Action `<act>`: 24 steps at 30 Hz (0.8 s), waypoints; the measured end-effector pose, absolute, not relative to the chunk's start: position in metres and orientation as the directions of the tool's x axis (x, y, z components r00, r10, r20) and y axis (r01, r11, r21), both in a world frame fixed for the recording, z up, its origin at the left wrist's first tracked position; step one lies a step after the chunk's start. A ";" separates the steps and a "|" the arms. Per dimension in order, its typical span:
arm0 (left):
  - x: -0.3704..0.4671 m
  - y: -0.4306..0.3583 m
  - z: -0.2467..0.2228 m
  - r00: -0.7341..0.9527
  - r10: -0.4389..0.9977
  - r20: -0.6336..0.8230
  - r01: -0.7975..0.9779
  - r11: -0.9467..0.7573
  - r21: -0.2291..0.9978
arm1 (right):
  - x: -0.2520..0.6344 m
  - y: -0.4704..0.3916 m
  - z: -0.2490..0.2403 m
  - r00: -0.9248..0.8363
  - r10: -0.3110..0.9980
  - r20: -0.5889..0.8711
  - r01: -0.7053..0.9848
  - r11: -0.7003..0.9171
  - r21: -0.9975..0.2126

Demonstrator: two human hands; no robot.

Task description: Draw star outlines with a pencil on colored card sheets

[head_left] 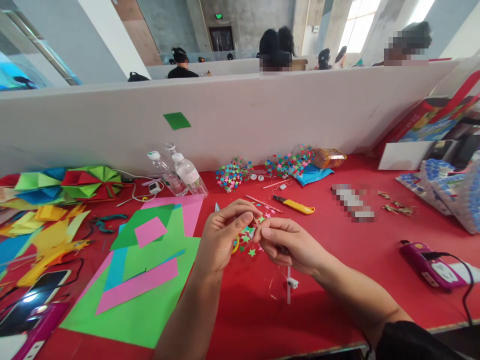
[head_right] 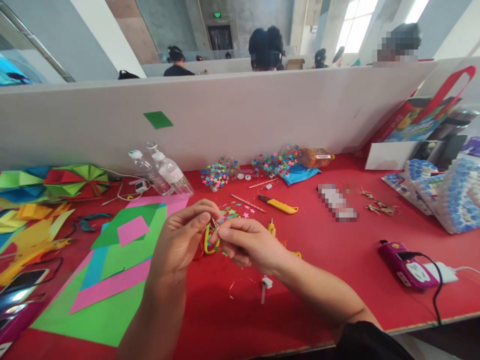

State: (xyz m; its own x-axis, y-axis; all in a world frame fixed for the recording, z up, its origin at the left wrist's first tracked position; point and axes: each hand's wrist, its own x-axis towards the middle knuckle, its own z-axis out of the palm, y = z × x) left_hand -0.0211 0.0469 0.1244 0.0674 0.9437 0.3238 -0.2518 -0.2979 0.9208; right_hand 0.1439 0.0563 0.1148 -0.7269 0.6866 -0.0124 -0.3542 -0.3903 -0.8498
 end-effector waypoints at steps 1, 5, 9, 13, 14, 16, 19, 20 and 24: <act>-0.021 0.046 0.126 0.060 0.944 0.324 -0.256 -0.299 0.919 | 0.144 0.056 0.114 -0.712 0.702 0.001 -0.341 -0.344 -0.875; -0.019 0.045 0.130 0.043 0.963 0.265 -0.393 -0.227 0.891 | 0.144 0.056 0.111 -0.701 0.711 0.047 -0.279 -0.214 -0.936; -0.021 0.043 0.130 0.063 0.967 0.246 -0.436 -0.195 0.879 | 0.143 0.054 0.107 -0.753 0.655 0.068 -0.204 -0.133 -0.970; -0.025 0.037 0.129 -0.098 0.908 0.407 -0.074 -0.414 0.907 | 0.146 0.045 0.113 -0.772 0.636 0.020 0.016 0.052 -0.999; -0.025 0.036 0.129 -0.106 0.881 0.461 0.063 -0.457 0.887 | 0.147 0.043 0.115 -0.757 0.652 0.039 0.073 0.144 -0.987; -0.024 0.033 0.130 -0.032 0.831 0.555 0.309 -0.520 0.797 | 0.149 0.041 0.121 -0.714 0.687 0.136 0.148 0.337 -0.930; -0.020 0.030 0.131 0.181 0.774 0.606 0.456 -0.612 0.646 | 0.155 0.041 0.126 -0.621 0.732 0.281 0.192 0.490 -0.851; -0.019 0.030 0.131 0.235 0.763 0.602 0.461 -0.633 0.622 | 0.157 0.042 0.128 -0.594 0.746 0.299 0.196 0.495 -0.846; -0.018 0.028 0.132 0.379 0.756 0.533 0.446 -0.654 0.611 | 0.164 0.044 0.135 -0.532 0.796 0.287 0.159 0.427 -0.890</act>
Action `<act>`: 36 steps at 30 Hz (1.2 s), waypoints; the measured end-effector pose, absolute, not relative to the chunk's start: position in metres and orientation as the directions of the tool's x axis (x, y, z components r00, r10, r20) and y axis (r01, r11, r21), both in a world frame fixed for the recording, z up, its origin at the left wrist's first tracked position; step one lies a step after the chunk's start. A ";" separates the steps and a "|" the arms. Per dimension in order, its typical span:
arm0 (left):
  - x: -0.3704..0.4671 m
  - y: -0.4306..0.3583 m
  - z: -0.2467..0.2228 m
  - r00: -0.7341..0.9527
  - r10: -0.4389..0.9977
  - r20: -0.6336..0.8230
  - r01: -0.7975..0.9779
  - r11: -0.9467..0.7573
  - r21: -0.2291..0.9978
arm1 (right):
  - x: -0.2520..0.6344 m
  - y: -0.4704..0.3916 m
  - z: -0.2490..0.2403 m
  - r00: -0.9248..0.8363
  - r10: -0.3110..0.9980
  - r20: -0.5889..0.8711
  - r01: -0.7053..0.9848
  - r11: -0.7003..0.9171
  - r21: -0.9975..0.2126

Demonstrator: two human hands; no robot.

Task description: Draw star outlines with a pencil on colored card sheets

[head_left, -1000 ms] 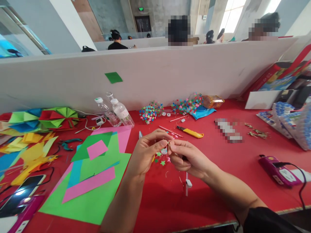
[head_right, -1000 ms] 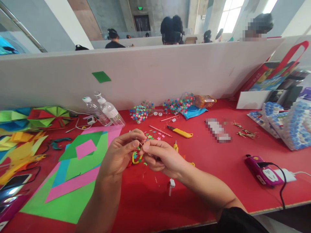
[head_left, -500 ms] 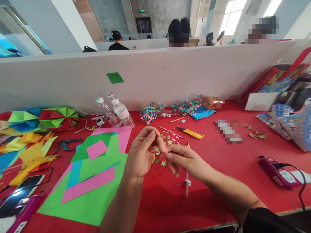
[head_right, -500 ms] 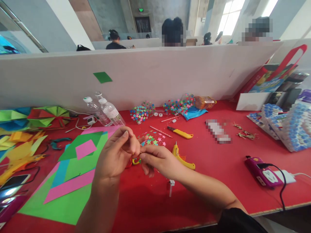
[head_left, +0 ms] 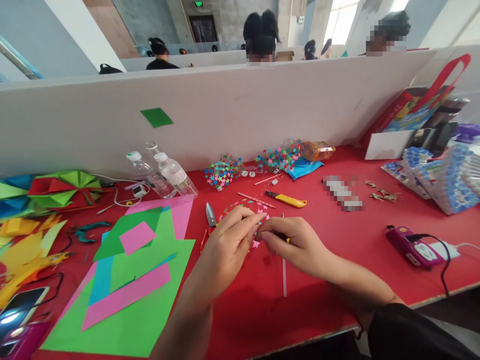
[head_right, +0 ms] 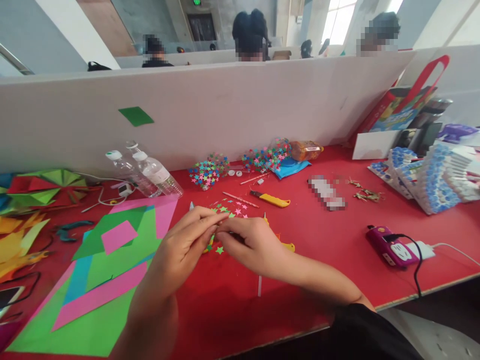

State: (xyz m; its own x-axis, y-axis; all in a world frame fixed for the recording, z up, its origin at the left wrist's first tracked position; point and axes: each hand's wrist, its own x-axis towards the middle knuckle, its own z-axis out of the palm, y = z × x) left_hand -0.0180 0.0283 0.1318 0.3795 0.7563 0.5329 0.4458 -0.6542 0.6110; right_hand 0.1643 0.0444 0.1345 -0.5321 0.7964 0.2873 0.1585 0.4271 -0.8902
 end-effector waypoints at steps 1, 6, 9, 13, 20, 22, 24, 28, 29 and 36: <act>-0.018 0.027 0.132 0.408 0.753 0.516 0.439 -0.657 0.613 | 0.165 0.045 0.136 -0.516 0.808 0.284 0.133 0.403 -0.906; -0.019 0.024 0.134 0.410 0.762 0.501 0.441 -0.647 0.622 | 0.167 0.042 0.141 -0.480 0.845 0.237 0.061 0.302 -0.951; -0.018 0.026 0.134 0.354 0.801 0.482 0.399 -0.596 0.697 | 0.167 0.041 0.140 -0.472 0.844 0.254 0.071 0.323 -0.944; -0.015 0.033 0.131 0.247 0.868 0.431 0.250 -0.486 0.837 | 0.167 0.043 0.136 -0.454 0.874 0.171 0.027 0.206 -0.978; -0.003 0.043 0.119 -0.010 0.945 0.326 -0.108 -0.325 0.940 | 0.165 0.054 0.125 -0.420 0.898 0.132 -0.075 0.111 -0.991; 0.002 0.043 0.116 -0.054 0.949 0.310 -0.217 -0.314 0.924 | 0.164 0.057 0.122 -0.430 0.895 0.117 -0.105 0.079 -0.991; 0.007 0.043 0.114 -0.086 0.947 0.309 -0.281 -0.320 0.905 | 0.163 0.059 0.119 -0.443 0.890 0.103 -0.148 0.041 -0.988; 0.012 0.043 0.115 -0.102 0.963 0.249 -0.419 -0.269 0.867 | 0.161 0.061 0.118 -0.525 0.848 0.080 -0.203 -0.033 -0.979; 0.012 0.043 0.116 -0.081 0.971 0.227 -0.464 -0.238 0.853 | 0.160 0.061 0.118 -0.560 0.826 0.066 -0.204 -0.060 -0.977; 0.006 0.042 0.117 -0.091 0.956 0.277 -0.399 -0.290 0.870 | 0.153 0.066 0.114 -0.661 0.750 -0.011 -0.072 -0.078 -0.994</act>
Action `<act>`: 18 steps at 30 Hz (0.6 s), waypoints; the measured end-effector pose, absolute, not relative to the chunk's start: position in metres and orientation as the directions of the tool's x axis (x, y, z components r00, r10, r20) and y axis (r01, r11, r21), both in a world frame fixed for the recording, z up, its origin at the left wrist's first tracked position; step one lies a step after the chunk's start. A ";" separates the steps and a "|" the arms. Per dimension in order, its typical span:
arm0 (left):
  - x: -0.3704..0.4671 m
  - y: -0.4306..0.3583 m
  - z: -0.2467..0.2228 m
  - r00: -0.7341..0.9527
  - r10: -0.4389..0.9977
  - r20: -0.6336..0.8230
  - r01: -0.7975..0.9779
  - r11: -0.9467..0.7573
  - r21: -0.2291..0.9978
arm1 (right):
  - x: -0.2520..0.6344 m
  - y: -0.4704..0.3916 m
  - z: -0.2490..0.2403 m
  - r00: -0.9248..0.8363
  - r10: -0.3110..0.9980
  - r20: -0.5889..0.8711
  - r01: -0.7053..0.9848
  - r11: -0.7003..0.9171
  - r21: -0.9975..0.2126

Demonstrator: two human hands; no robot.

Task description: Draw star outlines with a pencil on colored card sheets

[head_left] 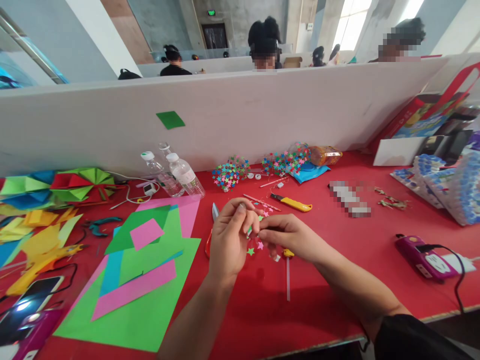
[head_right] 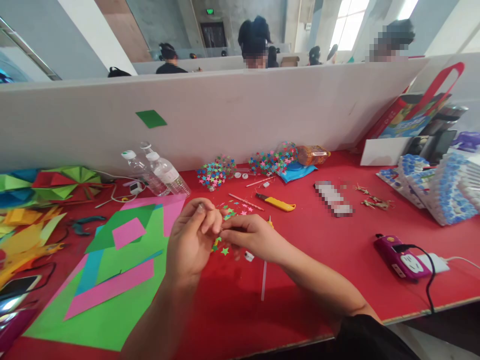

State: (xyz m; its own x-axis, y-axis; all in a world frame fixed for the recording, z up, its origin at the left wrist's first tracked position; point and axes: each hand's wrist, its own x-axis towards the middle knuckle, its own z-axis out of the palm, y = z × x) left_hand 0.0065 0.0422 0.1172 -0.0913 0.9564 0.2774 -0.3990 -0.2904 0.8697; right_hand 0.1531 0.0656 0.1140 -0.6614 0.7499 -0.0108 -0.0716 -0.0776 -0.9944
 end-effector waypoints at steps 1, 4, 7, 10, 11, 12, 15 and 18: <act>0.006 0.041 0.116 -0.156 0.926 0.343 -0.270 -0.374 0.887 | 0.153 0.065 0.114 -0.642 0.766 0.008 -0.026 -0.012 -1.000; 0.004 0.035 0.112 -0.142 0.787 0.601 0.247 -0.560 0.791 | 0.154 0.059 0.115 -0.540 0.820 0.191 0.124 0.301 -0.945; 0.003 0.032 0.114 0.114 0.709 0.696 0.527 -0.637 0.563 | 0.159 0.054 0.118 -0.471 0.788 0.397 0.263 0.555 -0.789; 0.000 0.034 0.117 0.285 0.671 0.684 0.623 -0.672 0.400 | 0.165 0.051 0.122 -0.443 0.762 0.472 0.335 0.629 -0.701; -0.001 0.035 0.118 0.328 0.661 0.674 0.640 -0.681 0.356 | 0.167 0.051 0.124 -0.442 0.756 0.483 0.345 0.641 -0.686; -0.002 0.036 0.119 0.369 0.656 0.658 0.651 -0.688 0.322 | 0.169 0.051 0.125 -0.441 0.747 0.497 0.351 0.653 -0.671; -0.003 0.038 0.119 0.435 0.672 0.599 0.653 -0.694 0.304 | 0.173 0.050 0.128 -0.415 0.724 0.551 0.377 0.688 -0.620; -0.003 0.038 0.118 0.416 0.699 0.582 0.629 -0.683 0.370 | 0.175 0.048 0.128 -0.391 0.724 0.568 0.406 0.690 -0.599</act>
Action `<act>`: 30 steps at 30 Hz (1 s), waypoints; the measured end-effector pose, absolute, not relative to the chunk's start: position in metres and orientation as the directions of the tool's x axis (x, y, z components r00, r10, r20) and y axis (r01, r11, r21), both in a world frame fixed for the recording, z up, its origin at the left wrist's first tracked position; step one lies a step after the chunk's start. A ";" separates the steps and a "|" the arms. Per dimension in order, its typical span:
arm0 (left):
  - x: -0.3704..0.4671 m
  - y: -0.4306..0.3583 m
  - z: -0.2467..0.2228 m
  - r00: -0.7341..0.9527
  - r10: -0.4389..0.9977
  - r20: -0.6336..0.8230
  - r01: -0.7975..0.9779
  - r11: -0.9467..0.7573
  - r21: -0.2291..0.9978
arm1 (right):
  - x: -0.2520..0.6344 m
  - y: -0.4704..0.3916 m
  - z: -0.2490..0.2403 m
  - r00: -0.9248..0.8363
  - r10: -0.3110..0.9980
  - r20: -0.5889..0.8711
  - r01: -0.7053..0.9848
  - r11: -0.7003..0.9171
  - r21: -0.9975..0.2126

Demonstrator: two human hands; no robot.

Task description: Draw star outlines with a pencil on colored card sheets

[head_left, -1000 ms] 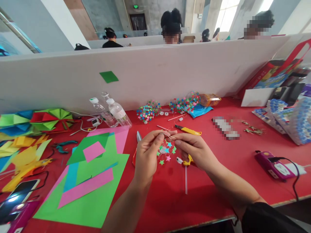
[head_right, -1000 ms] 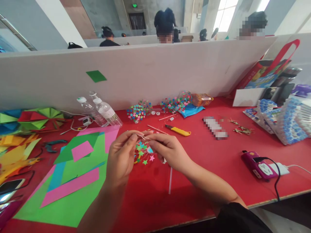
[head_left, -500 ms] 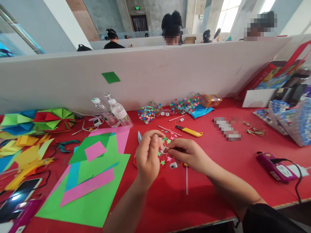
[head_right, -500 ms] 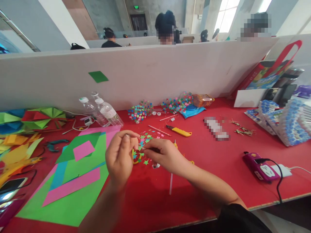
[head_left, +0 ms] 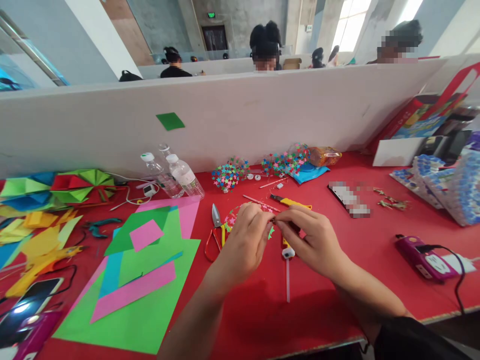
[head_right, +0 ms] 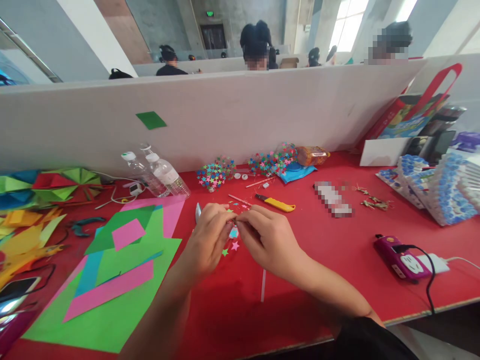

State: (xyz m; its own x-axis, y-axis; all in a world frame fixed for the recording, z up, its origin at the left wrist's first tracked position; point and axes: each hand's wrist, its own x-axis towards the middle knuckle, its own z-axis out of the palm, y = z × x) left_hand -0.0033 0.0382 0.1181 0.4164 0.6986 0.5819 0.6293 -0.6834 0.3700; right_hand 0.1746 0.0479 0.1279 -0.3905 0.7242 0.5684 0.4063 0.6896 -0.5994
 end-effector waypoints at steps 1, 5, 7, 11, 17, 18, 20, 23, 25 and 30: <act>-0.003 0.038 0.118 0.402 0.708 0.581 0.621 -0.677 0.395 | 0.174 0.047 0.128 -0.390 0.722 0.571 0.409 0.691 -0.596; -0.004 0.037 0.119 0.353 0.727 0.588 0.620 -0.653 0.436 | 0.172 0.043 0.126 -0.384 0.684 0.620 0.402 0.728 -0.555; -0.004 0.036 0.120 0.334 0.727 0.601 0.617 -0.650 0.443 | 0.172 0.043 0.127 -0.380 0.686 0.621 0.404 0.727 -0.555; -0.001 0.037 0.118 0.237 0.721 0.651 0.488 -0.668 0.562 | 0.173 0.048 0.132 -0.372 0.794 0.480 0.356 0.600 -0.716; 0.005 0.036 0.121 -0.197 0.803 0.562 -0.073 -0.584 0.809 | 0.159 0.056 0.123 -0.651 0.755 0.080 -0.021 0.087 -0.996; 0.006 0.036 0.122 -0.227 0.817 0.530 -0.157 -0.568 0.808 | 0.155 0.056 0.119 -0.696 0.716 0.053 -0.051 0.025 -0.998; 0.006 0.036 0.123 -0.209 0.861 0.463 -0.276 -0.507 0.817 | 0.150 0.057 0.113 -0.747 0.663 0.048 -0.060 0.005 -0.998; 0.003 0.038 0.121 -0.210 0.878 0.430 -0.248 -0.474 0.845 | 0.148 0.058 0.112 -0.743 0.659 0.119 -0.003 0.174 -0.985; 0.000 0.040 0.117 -0.282 0.807 0.519 0.004 -0.540 0.842 | 0.152 0.057 0.116 -0.712 0.679 0.181 0.060 0.315 -0.947; -0.009 0.048 0.111 0.033 0.620 0.784 0.689 -0.582 0.431 | 0.164 0.056 0.126 -0.713 0.636 0.295 0.141 0.542 -0.828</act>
State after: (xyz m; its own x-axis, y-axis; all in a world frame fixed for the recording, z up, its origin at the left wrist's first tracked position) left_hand -0.0093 0.0477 0.1107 0.0331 0.6199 0.7840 0.6891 -0.5823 0.4313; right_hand 0.1639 0.0556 0.1257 -0.7128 0.6365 0.2946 0.1414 0.5419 -0.8285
